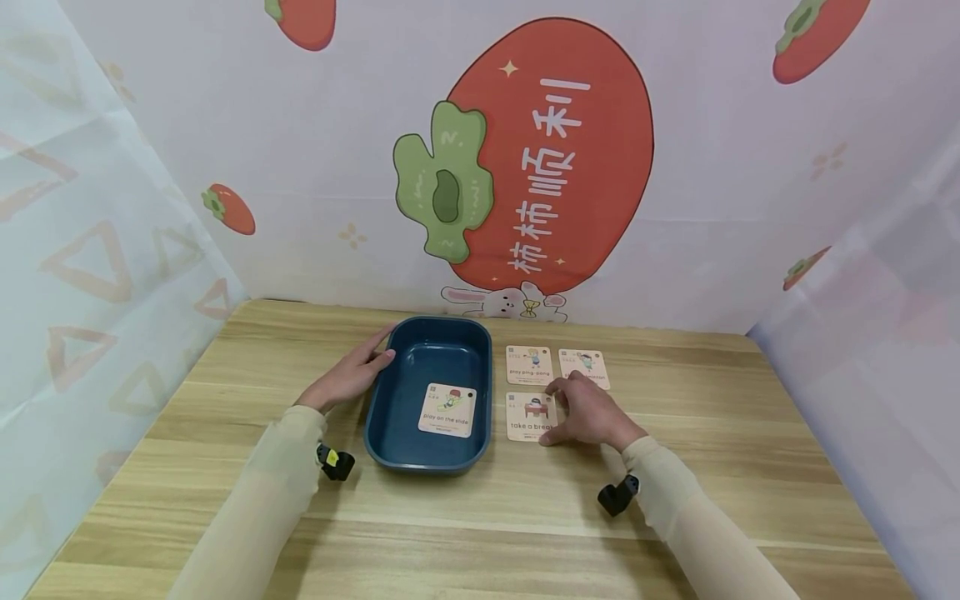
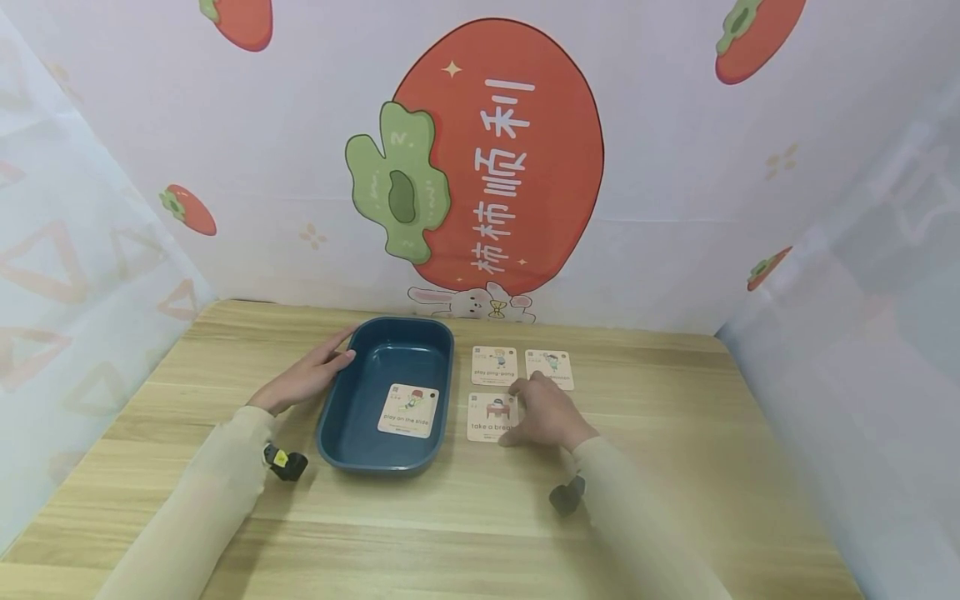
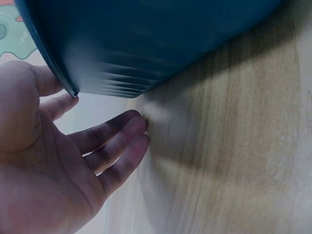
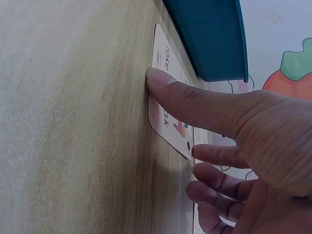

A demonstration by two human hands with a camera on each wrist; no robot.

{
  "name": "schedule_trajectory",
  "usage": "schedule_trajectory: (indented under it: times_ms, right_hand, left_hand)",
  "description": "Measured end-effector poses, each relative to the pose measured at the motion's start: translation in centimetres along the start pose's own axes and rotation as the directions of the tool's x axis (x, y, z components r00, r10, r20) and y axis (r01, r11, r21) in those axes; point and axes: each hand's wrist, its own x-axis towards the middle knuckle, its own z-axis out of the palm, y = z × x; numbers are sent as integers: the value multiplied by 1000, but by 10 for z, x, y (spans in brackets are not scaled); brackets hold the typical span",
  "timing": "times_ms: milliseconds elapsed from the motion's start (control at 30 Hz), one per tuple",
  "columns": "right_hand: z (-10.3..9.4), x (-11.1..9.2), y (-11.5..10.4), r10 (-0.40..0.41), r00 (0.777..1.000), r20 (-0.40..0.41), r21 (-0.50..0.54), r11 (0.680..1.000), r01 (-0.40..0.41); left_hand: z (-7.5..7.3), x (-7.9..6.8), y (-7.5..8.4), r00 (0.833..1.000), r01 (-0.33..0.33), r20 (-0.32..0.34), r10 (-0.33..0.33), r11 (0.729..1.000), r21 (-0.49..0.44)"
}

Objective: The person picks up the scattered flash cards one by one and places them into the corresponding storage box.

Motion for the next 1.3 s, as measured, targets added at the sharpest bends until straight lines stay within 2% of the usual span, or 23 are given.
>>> schedule_trajectory:
  times_ms: [567,1000,1300]
  right_hand:
    - [-1,1,-1,-6,1000,-24,3,1000,6]
    - [-2,-3,-2,-6,996,-91,20,1000,8]
    - [-8,-8,-8,-49,993,-104,19,998,52]
  left_hand:
    - [-1,1,0,1000,10,-8,-10,1000,-8]
    - [0,-1,1,1000,-2,-4,2,1000,-10]
    - [-1,-3,1,1000,-3,-2,3,1000,-3]
